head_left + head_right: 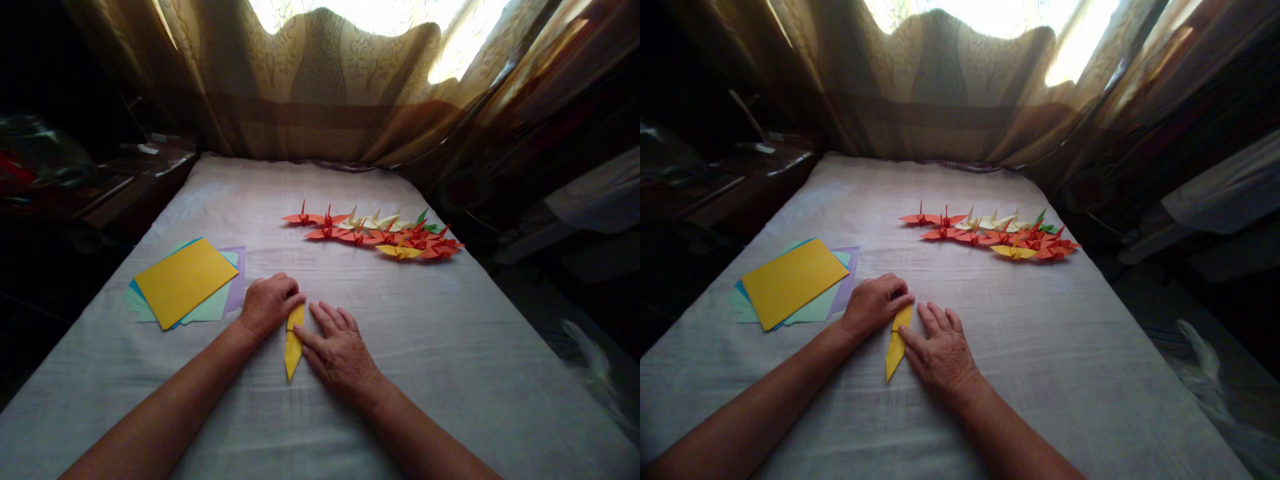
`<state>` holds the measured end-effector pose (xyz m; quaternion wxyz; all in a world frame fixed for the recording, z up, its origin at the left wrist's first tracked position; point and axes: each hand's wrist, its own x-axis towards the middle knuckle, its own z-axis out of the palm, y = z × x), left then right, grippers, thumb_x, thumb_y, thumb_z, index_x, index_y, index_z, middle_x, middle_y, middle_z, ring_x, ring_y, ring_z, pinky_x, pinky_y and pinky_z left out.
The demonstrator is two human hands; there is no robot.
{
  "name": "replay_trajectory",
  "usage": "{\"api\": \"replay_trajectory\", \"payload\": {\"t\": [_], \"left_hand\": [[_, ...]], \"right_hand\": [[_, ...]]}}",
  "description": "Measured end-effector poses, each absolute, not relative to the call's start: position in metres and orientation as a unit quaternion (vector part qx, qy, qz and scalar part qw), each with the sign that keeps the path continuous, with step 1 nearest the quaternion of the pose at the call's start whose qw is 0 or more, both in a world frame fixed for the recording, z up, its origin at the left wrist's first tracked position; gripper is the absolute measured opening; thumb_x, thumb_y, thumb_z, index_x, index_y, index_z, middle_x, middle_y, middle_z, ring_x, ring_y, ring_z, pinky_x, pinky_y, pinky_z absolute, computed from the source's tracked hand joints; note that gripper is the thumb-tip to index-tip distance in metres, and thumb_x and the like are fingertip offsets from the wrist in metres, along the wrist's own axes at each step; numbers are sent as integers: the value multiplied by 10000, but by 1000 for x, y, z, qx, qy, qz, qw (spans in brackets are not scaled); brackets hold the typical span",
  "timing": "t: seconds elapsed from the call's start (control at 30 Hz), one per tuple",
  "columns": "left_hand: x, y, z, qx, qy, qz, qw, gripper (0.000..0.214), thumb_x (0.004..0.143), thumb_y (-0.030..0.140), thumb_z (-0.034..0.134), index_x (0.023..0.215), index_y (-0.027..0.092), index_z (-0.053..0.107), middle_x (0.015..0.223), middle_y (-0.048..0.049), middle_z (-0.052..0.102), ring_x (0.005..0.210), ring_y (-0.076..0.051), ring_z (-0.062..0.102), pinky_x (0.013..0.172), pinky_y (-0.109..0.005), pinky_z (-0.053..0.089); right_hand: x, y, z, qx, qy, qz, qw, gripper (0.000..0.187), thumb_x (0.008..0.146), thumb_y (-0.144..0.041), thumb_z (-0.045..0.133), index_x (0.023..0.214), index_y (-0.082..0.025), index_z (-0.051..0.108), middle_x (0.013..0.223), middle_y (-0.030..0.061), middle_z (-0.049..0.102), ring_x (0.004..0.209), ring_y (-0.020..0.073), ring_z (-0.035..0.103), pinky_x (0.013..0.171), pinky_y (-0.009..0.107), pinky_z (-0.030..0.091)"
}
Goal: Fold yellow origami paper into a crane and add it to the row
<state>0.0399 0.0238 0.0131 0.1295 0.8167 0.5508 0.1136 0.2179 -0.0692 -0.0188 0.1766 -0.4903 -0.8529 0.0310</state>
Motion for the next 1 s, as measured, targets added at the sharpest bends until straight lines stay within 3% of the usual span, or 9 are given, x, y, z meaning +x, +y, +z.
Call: {"api": "replay_trajectory", "payload": {"t": [0.17,0.27,0.37,0.5,0.63,0.73,0.83,1.0], "left_hand": [[37,28,8,806,560,136,134,196,903,373,642,801,211,683,844,-2,667,730,-150,595,649,-265,368],[26,29,5,816,516,176,191,167,918,324,598,828,204,672,859,-7,655,750,-144,597,662,-251,401],[13,25,2,834,451,202,244,139,841,322,684,890,196,649,865,-4,633,730,-142,588,674,-252,428],[7,18,-4,847,443,210,206,176,796,261,706,935,200,616,881,-7,627,816,-177,593,777,-305,437],[13,18,-11,831,464,239,194,20,846,201,617,843,194,598,838,-14,628,789,-180,589,744,-305,442],[15,19,-12,823,472,261,180,61,864,175,578,807,190,593,830,-27,633,779,-186,592,722,-306,453],[8,14,-12,820,469,281,167,96,885,142,525,880,182,612,879,-47,651,823,-189,610,743,-306,477],[-9,-4,-12,855,400,311,107,226,905,142,520,1068,214,659,1052,-64,707,1009,-223,627,910,-383,469]], "right_hand": [[218,-69,-20,-494,-854,33,158,364,961,-410,557,1322,-398,603,1477,119,483,1351,318,433,1075,513,314],[218,-68,-19,-495,-854,32,158,360,963,-415,550,1318,-399,608,1467,125,493,1343,324,443,1067,518,325],[218,-68,-19,-491,-856,30,160,361,967,-427,535,1318,-386,612,1451,151,503,1329,335,461,1054,527,343],[217,-67,-22,-486,-857,22,170,364,960,-432,544,1317,-395,609,1436,151,518,1315,331,478,1037,533,365],[216,-67,-25,-484,-857,15,177,359,952,-421,562,1305,-395,618,1425,150,530,1299,334,493,1023,545,379],[218,-64,-23,-480,-860,26,174,364,942,-423,579,1303,-394,619,1430,157,525,1302,342,492,1019,559,383],[221,-55,-16,-467,-868,50,162,339,930,-415,603,1267,-411,641,1427,136,532,1312,341,485,1017,556,389],[220,-28,-8,-425,-885,77,174,232,921,-354,617,1127,-377,720,1383,89,583,1283,326,514,1007,536,403]]}}
